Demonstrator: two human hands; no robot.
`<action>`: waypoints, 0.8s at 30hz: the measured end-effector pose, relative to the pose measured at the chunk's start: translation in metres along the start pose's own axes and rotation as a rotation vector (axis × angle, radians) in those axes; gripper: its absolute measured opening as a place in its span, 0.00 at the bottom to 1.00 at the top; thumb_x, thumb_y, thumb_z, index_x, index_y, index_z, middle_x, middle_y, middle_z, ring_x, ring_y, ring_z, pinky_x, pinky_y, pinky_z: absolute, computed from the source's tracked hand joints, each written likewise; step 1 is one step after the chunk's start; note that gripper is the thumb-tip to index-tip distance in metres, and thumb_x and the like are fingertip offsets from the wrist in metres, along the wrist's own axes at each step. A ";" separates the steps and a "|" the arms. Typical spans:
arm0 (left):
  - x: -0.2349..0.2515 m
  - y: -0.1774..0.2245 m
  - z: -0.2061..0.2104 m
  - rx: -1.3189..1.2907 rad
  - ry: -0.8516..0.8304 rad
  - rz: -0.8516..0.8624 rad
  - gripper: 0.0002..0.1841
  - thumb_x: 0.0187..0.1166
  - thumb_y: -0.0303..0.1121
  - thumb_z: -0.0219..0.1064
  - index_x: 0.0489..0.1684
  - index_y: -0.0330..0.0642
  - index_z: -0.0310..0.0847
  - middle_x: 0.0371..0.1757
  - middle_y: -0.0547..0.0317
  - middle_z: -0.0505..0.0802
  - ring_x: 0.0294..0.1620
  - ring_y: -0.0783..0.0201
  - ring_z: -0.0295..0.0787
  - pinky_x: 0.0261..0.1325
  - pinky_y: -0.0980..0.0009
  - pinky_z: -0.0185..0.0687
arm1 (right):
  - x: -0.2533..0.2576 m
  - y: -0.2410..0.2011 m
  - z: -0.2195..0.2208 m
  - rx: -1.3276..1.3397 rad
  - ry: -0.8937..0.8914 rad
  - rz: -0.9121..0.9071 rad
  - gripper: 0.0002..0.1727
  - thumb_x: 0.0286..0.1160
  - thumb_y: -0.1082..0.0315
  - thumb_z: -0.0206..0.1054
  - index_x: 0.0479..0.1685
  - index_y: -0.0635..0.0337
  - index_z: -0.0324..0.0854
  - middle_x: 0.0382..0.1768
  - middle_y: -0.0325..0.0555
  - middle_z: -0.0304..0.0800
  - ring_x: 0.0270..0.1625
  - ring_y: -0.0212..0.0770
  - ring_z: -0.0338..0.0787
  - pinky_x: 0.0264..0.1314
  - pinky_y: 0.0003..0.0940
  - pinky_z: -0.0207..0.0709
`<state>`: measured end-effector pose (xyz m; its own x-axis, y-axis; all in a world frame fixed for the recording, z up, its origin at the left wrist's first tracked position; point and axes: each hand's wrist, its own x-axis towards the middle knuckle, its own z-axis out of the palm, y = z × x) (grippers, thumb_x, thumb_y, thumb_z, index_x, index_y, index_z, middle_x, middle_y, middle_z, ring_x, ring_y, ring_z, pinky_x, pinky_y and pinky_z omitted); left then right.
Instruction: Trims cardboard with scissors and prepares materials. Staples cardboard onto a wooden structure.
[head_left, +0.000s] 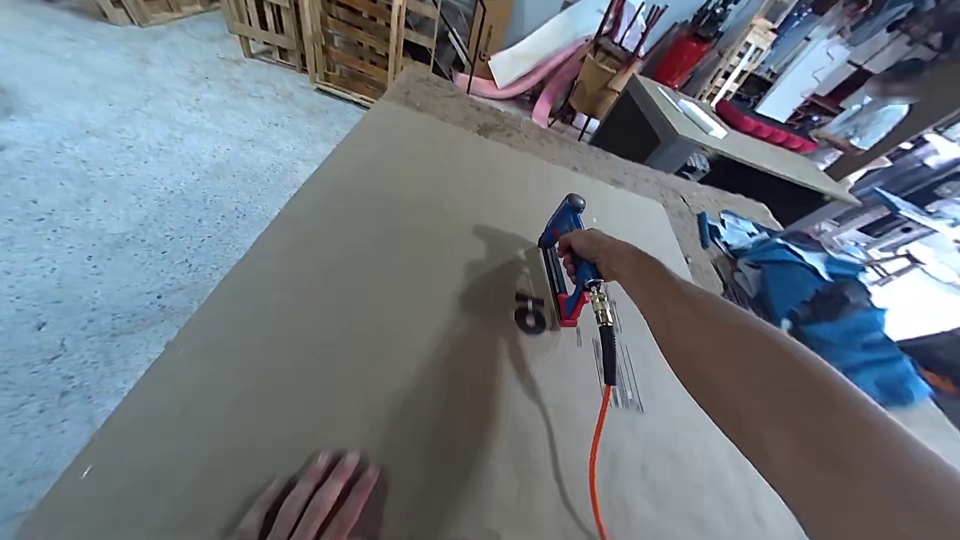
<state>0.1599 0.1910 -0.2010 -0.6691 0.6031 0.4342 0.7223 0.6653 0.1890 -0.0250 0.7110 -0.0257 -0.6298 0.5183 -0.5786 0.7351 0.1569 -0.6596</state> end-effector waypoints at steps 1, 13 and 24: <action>-0.001 0.000 0.004 -0.008 0.051 -0.002 0.45 0.68 0.78 0.60 0.83 0.63 0.74 0.85 0.58 0.78 0.90 0.51 0.64 0.88 0.41 0.51 | -0.031 0.022 0.009 0.002 0.001 0.011 0.10 0.85 0.59 0.55 0.40 0.55 0.74 0.17 0.37 0.72 0.14 0.35 0.75 0.19 0.33 0.78; -0.044 -0.060 -0.027 -0.187 0.066 0.078 0.29 0.79 0.46 0.56 0.76 0.40 0.79 0.81 0.51 0.81 0.86 0.47 0.70 0.88 0.42 0.57 | -0.321 0.211 0.107 0.063 0.124 0.189 0.13 0.84 0.58 0.61 0.53 0.58 0.74 0.19 0.42 0.77 0.15 0.38 0.79 0.20 0.38 0.83; -0.081 -0.121 -0.072 -0.407 0.278 -0.522 0.36 0.74 0.47 0.66 0.80 0.32 0.68 0.80 0.31 0.75 0.80 0.34 0.72 0.74 0.36 0.72 | -0.386 0.221 0.130 0.191 0.192 0.083 0.13 0.86 0.59 0.61 0.55 0.60 0.78 0.20 0.45 0.80 0.16 0.39 0.82 0.20 0.40 0.85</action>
<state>0.1394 0.0301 -0.1951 -0.9149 0.0805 0.3955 0.3642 0.5869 0.7231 0.3481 0.4364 -0.0108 -0.4965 0.6757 -0.5449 0.7100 -0.0450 -0.7027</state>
